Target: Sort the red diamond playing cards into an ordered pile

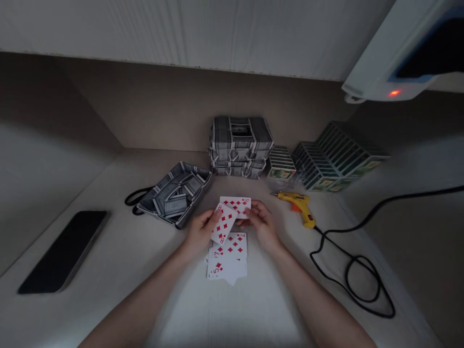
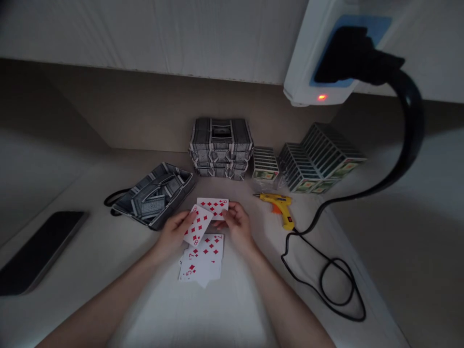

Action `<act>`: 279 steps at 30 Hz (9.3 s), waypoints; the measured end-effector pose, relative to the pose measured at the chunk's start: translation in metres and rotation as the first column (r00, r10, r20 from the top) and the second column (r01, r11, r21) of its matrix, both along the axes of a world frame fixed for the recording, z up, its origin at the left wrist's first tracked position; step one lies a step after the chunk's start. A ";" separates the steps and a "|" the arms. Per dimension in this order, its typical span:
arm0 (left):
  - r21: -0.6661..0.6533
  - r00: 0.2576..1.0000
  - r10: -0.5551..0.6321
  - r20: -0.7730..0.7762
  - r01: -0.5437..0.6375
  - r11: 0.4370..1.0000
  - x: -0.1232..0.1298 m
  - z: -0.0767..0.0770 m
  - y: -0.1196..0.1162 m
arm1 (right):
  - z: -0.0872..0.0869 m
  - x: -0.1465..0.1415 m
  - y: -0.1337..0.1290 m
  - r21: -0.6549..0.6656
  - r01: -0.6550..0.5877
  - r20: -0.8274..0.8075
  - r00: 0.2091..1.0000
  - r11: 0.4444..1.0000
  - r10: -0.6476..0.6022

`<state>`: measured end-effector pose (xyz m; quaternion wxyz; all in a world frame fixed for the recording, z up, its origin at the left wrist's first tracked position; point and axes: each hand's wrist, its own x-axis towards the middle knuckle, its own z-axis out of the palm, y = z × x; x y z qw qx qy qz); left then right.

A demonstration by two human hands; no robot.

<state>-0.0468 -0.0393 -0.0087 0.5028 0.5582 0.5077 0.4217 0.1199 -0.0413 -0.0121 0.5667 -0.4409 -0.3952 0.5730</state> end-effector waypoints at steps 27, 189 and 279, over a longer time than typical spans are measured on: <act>0.021 0.985 0.095 0.141 -0.099 0.995 0.011 -0.009 0.003 | -0.007 -0.011 -0.007 -0.058 -0.099 0.293 0.950 0.993 0.112; 0.166 0.971 0.183 -0.153 -0.158 0.974 0.016 -0.009 0.003 | -0.009 -0.010 -0.008 -0.129 -0.208 0.333 0.912 0.969 0.240; -0.068 0.998 0.061 0.035 -0.059 0.996 0.013 0.000 0.003 | -0.013 -0.004 -0.002 -0.122 -0.197 0.346 0.910 0.973 0.227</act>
